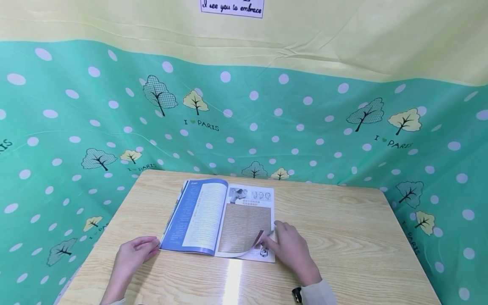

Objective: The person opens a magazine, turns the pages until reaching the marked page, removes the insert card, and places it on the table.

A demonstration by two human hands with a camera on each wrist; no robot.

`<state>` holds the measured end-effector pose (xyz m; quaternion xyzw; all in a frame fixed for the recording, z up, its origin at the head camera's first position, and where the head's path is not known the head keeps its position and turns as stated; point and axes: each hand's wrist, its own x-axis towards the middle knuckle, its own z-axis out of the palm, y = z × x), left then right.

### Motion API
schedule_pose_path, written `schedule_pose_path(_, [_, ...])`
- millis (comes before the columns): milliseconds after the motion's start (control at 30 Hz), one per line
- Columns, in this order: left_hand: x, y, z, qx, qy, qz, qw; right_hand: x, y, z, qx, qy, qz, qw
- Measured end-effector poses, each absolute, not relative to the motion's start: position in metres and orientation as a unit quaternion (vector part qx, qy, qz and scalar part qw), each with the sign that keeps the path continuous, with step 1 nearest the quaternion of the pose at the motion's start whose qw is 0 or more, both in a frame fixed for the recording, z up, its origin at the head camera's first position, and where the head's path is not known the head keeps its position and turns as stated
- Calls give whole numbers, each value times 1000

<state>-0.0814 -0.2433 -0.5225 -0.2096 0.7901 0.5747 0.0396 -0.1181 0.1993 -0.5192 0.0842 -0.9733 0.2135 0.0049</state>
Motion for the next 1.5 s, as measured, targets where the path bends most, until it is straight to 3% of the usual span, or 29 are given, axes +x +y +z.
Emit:
schedule_pose_path(233, [-85, -238, -524, -199, 792, 577, 27, -121, 194, -518, 45, -975, 218, -12])
schedule_pose_path(733, [-102, -199, -524, -154, 784, 602, 17, -122, 181, -515, 146, -952, 267, 39])
schedule_pose_path(933, [-109, -176, -521, -116, 760, 639, 17, -122, 172, -514, 201, -942, 271, 1])
schedule_pose_path(1300, [-113, -133, -519, -13, 680, 729, 78, -127, 153, -520, 244, -938, 245, -29])
schedule_pose_path(1500, [-112, -119, -519, 2, 675, 731, 98, -128, 146, -522, 247, -942, 226, -35])
